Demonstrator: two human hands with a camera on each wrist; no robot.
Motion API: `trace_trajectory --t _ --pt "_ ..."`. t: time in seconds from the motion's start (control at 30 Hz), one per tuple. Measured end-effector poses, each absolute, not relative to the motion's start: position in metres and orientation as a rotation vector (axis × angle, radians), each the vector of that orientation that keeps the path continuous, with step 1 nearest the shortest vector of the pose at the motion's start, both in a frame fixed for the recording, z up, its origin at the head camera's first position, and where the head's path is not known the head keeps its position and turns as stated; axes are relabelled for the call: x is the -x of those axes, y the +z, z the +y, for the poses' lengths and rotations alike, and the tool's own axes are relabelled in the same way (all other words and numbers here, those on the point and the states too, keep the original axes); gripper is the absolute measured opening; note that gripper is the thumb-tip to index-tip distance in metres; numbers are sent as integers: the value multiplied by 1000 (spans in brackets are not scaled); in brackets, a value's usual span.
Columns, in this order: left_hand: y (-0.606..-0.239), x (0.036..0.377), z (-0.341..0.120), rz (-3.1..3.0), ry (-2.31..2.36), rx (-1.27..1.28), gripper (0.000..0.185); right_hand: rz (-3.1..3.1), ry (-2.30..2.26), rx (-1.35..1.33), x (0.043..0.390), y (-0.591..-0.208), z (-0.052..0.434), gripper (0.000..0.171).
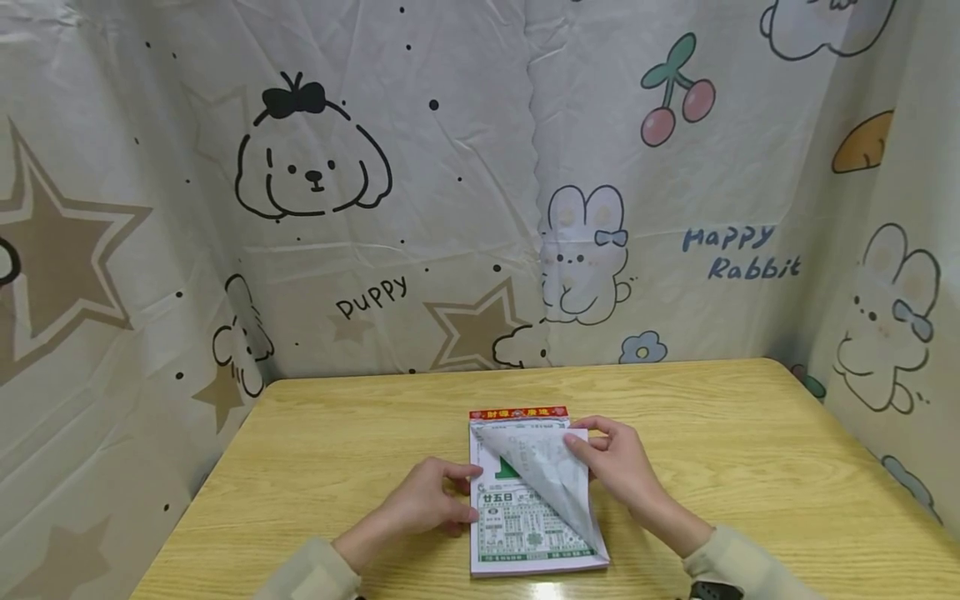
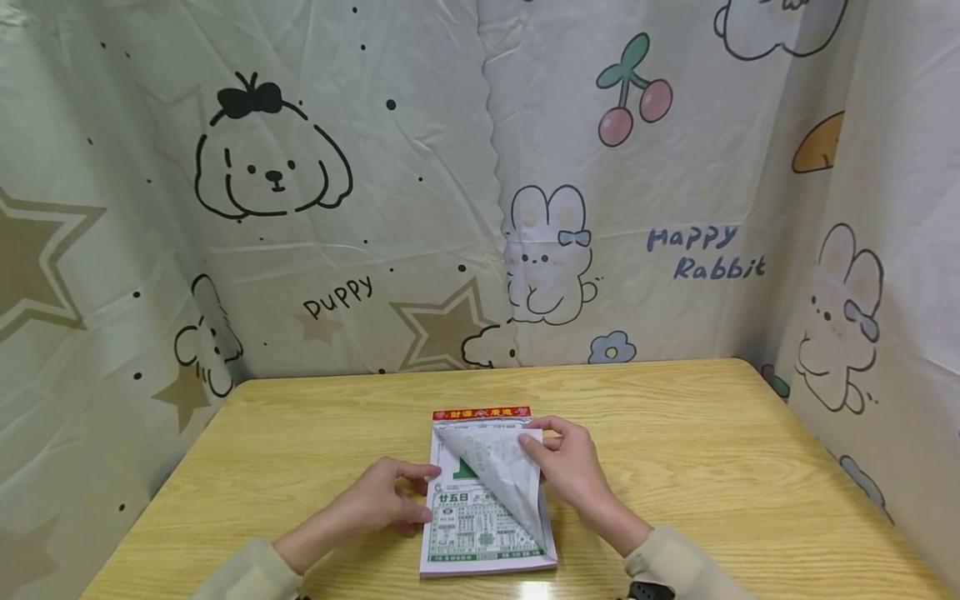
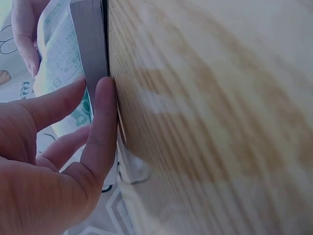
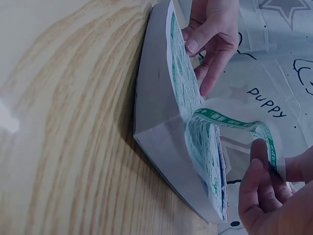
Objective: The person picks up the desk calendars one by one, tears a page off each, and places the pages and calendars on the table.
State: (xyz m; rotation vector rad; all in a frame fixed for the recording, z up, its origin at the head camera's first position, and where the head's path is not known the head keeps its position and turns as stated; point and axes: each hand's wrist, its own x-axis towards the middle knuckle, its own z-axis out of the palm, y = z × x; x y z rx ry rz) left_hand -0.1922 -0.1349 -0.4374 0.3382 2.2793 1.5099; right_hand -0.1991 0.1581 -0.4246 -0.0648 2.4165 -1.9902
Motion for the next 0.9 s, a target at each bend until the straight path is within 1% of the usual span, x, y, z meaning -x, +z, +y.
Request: trace_trajectory --t 0.4,0.9 --pt "-438 192 -131 2293 1518 -294 67 2463 -1989 66 199 -429 162 29" --pt "-438 195 -130 2252 1541 -242 71 2555 -1949 24 199 -428 170 33"
